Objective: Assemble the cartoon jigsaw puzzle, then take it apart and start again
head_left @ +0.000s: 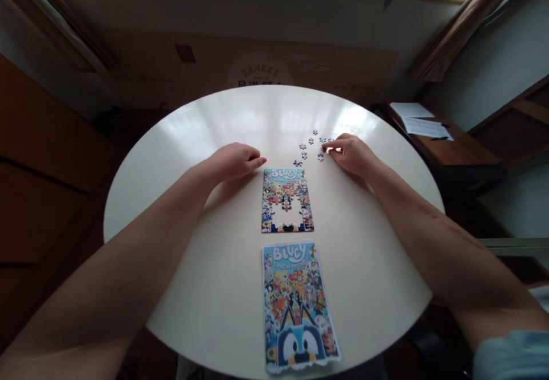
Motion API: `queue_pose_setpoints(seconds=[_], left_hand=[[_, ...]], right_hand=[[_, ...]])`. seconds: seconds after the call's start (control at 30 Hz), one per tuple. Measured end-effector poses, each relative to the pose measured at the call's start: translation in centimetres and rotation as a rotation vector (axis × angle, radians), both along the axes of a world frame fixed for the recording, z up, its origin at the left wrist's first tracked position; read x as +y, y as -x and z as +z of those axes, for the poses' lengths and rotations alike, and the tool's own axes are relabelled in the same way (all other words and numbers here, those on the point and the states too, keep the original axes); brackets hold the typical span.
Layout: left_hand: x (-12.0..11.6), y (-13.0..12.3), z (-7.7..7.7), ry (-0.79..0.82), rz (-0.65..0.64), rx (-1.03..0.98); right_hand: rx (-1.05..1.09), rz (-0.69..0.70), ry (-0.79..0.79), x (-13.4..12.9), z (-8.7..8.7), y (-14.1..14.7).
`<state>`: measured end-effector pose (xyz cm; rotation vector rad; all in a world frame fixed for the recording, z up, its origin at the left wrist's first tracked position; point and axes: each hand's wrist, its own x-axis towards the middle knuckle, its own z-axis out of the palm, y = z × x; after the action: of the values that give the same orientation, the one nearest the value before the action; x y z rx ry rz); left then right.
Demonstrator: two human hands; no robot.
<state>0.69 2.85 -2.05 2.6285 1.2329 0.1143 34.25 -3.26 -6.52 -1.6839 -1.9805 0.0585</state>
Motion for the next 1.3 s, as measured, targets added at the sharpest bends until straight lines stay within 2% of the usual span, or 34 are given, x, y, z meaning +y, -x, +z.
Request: queue_pose_setpoints(seconds=[0.1,0.27,0.43,0.67,1.13,1.3], left_hand=[[0.2,-0.1,-0.2,0.011,0.003,-0.016],[0.4,-0.2,-0.5,0.02,0.01,-0.036],[0.3,-0.1,-0.4,0.039,0.005,-0.065],[-0.2,-0.1,0.2,0.04,-0.028,0.005],[-0.3,-0.2,0.1,0.056,-0.022,-0.008],[-0.1,0.1,-0.1,0.05,-0.042,-0.05]], right_hand=[[-0.066,-0.059,-0.001,-0.2,0.3,-0.7],[-0.054,-0.137,0.04,-0.5,0.6,-1.8],[-0.024,-0.166,0.092,-0.9,0.9,-2.1],[0.003,-0.208,0.208,-1.7,1.8,-2.2],[0.049,-0.239,0.333,-1.6,2.3,-2.3],[0.061,-0.233,0.279,-2.2,3.0,-1.7]])
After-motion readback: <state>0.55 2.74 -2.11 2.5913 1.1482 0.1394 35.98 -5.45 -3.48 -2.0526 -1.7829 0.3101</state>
